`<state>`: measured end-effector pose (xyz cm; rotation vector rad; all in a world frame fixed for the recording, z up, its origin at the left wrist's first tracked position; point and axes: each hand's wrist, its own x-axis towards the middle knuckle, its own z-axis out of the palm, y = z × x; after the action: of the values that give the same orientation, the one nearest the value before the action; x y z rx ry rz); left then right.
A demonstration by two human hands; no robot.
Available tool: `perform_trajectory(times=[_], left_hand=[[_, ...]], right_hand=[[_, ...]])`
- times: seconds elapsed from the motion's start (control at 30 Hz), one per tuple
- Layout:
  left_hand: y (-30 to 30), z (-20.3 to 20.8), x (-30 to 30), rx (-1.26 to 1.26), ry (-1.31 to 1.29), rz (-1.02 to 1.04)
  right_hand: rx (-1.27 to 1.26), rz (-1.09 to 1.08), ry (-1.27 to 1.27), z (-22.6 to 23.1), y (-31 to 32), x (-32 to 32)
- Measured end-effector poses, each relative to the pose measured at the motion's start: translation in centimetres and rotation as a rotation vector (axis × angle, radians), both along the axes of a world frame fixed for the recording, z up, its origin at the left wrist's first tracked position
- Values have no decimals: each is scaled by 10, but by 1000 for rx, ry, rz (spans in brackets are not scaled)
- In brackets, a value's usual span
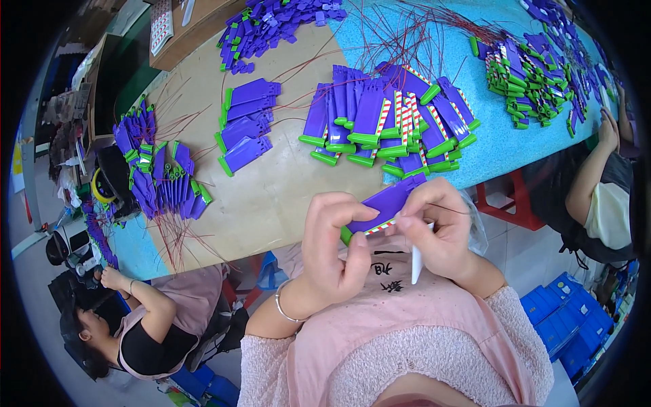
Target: The person peels stickers from a backing sheet and adheres them onto plastic toy parts by hand. The person then stacks the stickered parts and connects small plastic pieces onto other plastic parts.
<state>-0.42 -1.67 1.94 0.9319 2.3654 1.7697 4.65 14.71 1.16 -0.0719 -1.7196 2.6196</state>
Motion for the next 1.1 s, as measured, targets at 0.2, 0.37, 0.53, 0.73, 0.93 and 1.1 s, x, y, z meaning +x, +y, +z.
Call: perform_trajectory(times=[0.2, 0.37, 0.53, 0.73, 0.93, 1.1], left_hand=[[19, 1, 4, 50, -94, 155], [20, 6, -13, -116, 110, -102], [28, -17, -47, -290, 277, 141], [29, -12, -34, -241, 316, 21], [21, -4, 9, 9, -142, 99], [-2, 0, -18, -77, 102, 120]], right_hand=[[332, -65, 120, 3, 4, 0], [-15, -233, -213, 7, 19, -11], [-142, -92, -194, -1, 38, -12], [152, -172, -131, 0, 26, -12], [187, -49, -66, 6, 3, -28], [137, 87, -147, 3, -4, -28]])
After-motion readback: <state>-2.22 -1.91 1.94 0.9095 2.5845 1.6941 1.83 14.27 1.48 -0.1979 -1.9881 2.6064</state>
